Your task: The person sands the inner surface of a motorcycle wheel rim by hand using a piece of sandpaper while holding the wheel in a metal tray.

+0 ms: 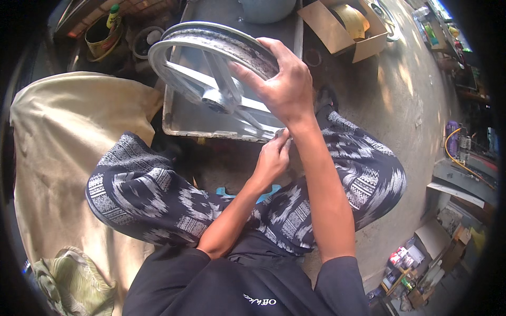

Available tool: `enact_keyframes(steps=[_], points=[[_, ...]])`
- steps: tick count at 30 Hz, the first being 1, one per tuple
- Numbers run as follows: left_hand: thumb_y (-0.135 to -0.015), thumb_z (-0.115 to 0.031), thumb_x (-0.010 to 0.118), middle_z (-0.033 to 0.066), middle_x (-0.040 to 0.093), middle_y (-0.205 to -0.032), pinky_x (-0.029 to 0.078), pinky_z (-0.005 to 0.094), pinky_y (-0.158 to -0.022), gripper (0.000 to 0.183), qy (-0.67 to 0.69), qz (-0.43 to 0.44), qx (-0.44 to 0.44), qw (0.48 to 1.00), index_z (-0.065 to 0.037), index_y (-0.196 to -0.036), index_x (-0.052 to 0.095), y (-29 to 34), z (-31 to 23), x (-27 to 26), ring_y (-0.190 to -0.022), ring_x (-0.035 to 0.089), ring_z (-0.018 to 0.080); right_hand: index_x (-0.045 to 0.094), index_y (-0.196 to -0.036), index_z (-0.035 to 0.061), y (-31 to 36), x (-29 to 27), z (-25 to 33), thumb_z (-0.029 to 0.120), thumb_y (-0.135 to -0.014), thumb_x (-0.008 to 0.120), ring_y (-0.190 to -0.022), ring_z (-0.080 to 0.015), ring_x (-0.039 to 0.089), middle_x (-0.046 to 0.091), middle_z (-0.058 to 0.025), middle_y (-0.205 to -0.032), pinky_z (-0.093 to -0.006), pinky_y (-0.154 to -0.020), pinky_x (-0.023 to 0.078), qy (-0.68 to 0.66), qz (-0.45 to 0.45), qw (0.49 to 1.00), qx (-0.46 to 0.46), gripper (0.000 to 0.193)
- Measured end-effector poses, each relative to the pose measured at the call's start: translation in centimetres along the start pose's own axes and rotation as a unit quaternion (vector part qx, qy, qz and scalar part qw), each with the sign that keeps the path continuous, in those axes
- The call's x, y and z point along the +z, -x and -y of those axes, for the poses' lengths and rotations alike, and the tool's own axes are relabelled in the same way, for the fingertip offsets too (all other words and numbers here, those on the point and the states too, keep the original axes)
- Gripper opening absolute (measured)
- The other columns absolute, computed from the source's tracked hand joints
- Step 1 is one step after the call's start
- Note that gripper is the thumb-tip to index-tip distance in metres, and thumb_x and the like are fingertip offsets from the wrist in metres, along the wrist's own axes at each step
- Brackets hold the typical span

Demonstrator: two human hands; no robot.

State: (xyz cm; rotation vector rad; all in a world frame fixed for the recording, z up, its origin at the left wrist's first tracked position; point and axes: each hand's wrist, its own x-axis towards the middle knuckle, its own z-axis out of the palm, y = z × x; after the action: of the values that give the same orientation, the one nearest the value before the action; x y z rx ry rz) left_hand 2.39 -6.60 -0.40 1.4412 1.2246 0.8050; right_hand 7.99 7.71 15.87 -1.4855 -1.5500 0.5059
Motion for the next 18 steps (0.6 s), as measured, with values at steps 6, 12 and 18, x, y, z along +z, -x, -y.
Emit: enact_keyframes(steps=[6,12,18], points=[[-0.104,-0.017,0.055,0.027,0.067,-0.128,0.052,0.0505,-0.097,0.04,0.016,0.006,-0.076,0.997,-0.01,-0.143,0.061,0.4,0.0,-0.1,-0.117,0.064,0.0474,0.071,-0.119,0.0035,-0.2,-0.3,-0.1,0.049,-0.08,0.087,-0.094,-0.0275,0.078,0.079,-0.0146,-0.103,-0.0379,-0.085,0.06,0.023,0.009,1.0,0.004,0.062],[-0.105,-0.02,0.055,0.0304,0.068,-0.122,0.052,0.0526,-0.097,0.039,0.089,0.05,-0.045,0.994,-0.01,-0.142,0.062,-1.0,-2.6,-1.0,-0.113,0.064,0.0502,0.071,-0.118,0.0039,0.2,-0.5,-0.4,0.048,-0.08,0.087,-0.093,-0.0294,0.077,0.078,-0.0143,-0.103,-0.0387,-0.085,0.06,0.038,-0.003,0.999,-0.003,0.06],[-0.105,-0.022,0.053,0.0273,0.067,-0.128,0.052,0.0512,-0.099,0.038,-0.056,0.066,-0.117,0.989,-0.012,-0.14,0.065,-1.0,0.5,-1.3,-0.118,0.064,0.0457,0.071,-0.118,0.0037,0.4,0.1,-0.1,0.05,-0.08,0.086,-0.095,-0.031,0.077,0.077,-0.0156,-0.104,-0.0398,-0.087,0.059,0.022,-0.006,1.0,0.004,0.062]])
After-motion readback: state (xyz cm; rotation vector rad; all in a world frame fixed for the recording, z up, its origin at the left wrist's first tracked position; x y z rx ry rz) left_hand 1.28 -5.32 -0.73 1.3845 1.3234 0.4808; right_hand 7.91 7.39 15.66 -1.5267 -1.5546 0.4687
